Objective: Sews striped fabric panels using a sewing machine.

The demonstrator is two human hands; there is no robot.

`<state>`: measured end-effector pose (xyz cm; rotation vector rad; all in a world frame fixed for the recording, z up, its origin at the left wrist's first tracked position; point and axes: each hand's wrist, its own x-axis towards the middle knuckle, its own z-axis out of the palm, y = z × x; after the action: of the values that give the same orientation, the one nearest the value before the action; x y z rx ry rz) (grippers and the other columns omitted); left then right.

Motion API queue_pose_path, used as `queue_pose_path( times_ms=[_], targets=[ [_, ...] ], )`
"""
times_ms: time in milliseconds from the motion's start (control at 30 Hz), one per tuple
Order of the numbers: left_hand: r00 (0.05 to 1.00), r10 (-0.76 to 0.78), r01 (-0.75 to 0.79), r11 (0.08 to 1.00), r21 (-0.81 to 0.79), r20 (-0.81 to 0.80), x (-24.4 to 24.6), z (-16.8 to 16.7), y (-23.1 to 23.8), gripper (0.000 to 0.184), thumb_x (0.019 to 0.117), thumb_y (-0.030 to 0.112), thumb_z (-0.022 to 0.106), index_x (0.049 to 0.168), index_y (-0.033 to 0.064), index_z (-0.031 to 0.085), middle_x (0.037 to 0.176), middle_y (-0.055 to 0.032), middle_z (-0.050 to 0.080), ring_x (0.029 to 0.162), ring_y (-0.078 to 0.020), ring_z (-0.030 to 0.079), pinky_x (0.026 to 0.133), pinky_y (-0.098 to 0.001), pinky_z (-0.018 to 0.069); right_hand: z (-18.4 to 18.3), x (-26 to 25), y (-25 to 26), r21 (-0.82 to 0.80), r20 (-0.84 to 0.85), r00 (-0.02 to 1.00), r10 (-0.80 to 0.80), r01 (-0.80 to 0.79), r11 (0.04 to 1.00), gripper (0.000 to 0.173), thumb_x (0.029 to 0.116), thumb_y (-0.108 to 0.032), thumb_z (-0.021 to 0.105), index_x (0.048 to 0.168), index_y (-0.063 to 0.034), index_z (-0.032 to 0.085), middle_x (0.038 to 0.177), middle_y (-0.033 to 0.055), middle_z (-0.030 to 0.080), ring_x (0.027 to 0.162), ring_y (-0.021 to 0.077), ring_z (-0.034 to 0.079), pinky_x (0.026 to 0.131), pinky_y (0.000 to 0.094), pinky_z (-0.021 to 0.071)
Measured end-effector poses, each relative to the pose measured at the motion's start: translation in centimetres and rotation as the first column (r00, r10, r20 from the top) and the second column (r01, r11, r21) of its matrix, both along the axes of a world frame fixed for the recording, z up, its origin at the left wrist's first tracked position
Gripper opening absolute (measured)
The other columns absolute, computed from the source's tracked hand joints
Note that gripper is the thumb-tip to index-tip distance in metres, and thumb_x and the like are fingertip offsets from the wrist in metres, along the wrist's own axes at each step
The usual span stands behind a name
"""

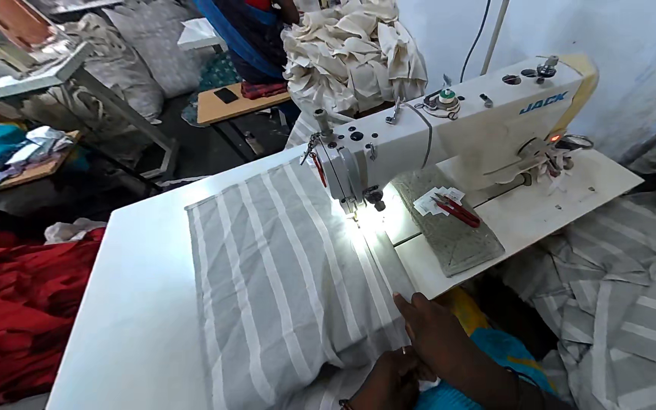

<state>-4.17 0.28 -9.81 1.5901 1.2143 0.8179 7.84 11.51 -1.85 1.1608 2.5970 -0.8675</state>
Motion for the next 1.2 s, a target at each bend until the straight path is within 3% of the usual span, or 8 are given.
queue_pose_path(
  times_ms=[533,633,700,767,867,1000,1067,1200],
  targets=[
    [0.91,0.293,-0.34,0.932,-0.123,-0.293,-1.8,5.2,7.2,0.025,0.09,0.008,0.059,0.109,0.0012,0.074,0.106,-0.0133,0.072,0.1,-0.0227,0.068,0.092,-0.0431,0.0535,-1.6,-6.1,7.5,0.149,-0.252,0.968,0.007,0.032,0.988,0.031,0.1015,-0.011,0.057,0.128,-0.0067,0.071,0.109,0.0199,0.07,0.102,0.0375,0.069,0.082,0.0559,0.0562],
    [0.879,0.437,-0.415,0.898,0.146,-0.189,-2.4,3.8,6.2,0.023,0.093,0.011,0.058,0.106,0.0058,0.076,0.102,-0.0064,0.074,0.095,-0.0143,0.07,0.089,-0.035,0.0569,-0.8,-6.1,8.5,0.055,-0.247,0.969,-0.012,0.027,0.998,0.033,0.1028,-0.015,0.057,0.132,-0.0063,0.068,0.114,0.0196,0.072,0.107,0.0373,0.069,0.091,0.0571,0.0541],
    [0.686,0.711,-0.604,0.673,0.427,-0.152,-2.9,2.6,3.8,0.022,0.0946,0.018,0.063,0.106,0.0062,0.078,0.112,-0.0085,0.075,0.108,-0.0201,0.07,0.097,-0.0417,0.0571,-0.5,-3.9,8.5,-0.061,-0.232,0.972,-0.018,0.004,0.998,0.032,0.1021,-0.023,0.061,0.127,-0.0026,0.066,0.11,0.0199,0.071,0.103,0.0354,0.069,0.091,0.0548,0.0538],
    [0.413,0.877,-0.712,0.479,0.513,-0.246,-5.3,1.7,0.3,0.044,0.0963,0.037,0.062,0.121,0.003,0.073,0.137,-0.0195,0.064,0.135,-0.041,0.054,0.113,-0.065,0.0348,-1.0,0.8,7.1,-0.232,-0.229,0.968,-0.105,0.05,0.971,0.035,0.0986,-0.03,0.066,0.119,-0.0013,0.065,0.103,0.0187,0.069,0.096,0.0319,0.068,0.087,0.0524,0.0543],
    [0.202,0.85,-0.706,0.47,0.53,-0.486,-12.1,-0.2,-4.4,0.076,0.0981,0.062,0.047,0.139,-0.0001,0.062,0.151,-0.0246,0.051,0.145,-0.0555,0.035,0.113,-0.0823,0.0093,-1.8,9.0,3.5,-0.505,-0.194,0.908,-0.373,0.234,0.831,0.047,0.0897,-0.033,0.075,0.124,-0.0036,0.063,0.105,0.0118,0.071,0.093,0.0214,0.071,0.084,0.0431,0.0598],
    [0.318,0.738,-0.673,0.618,0.406,-0.595,-17.9,1.3,-4.2,0.063,0.0987,0.049,0.056,0.139,0.0007,0.061,0.155,-0.0233,0.048,0.148,-0.0492,0.035,0.116,-0.0756,0.0149,-0.4,13.9,-3.2,-0.692,-0.292,0.651,-0.701,0.361,0.624,0.019,0.0912,-0.008,0.074,0.102,-0.0052,0.058,0.076,0.0028,0.072,0.057,0.0135,0.069,0.054,0.0309,0.0612],
    [0.46,0.72,-0.723,0.643,0.253,-0.519,-16.7,5.2,-2.3,0.044,0.1004,0.026,0.067,0.133,-0.0038,0.063,0.144,-0.0277,0.056,0.136,-0.0486,0.05,0.111,-0.071,0.0335,0.0,14.3,-5.0,-0.617,-0.503,0.551,-0.666,0.31,0.723,0.006,0.097,-0.005,0.066,0.099,-0.003,0.061,0.078,0.0017,0.075,0.062,0.0116,0.073,0.06,0.03,0.0635],
    [0.943,0.326,-0.334,0.904,0.267,0.074,-5.3,11.7,-0.5,0.037,0.1039,0.04,0.057,0.114,0.008,0.073,0.108,-0.0029,0.074,0.096,-0.0111,0.071,0.085,-0.0312,0.0612,0.8,13.9,-5.1,-0.181,-0.782,0.536,-0.319,0.296,0.938,0.015,0.0991,-0.011,0.065,0.098,0.0032,0.071,0.092,0.0056,0.07,0.072,0.0036,0.066,0.063,0.0206,0.0585]
  ],
)
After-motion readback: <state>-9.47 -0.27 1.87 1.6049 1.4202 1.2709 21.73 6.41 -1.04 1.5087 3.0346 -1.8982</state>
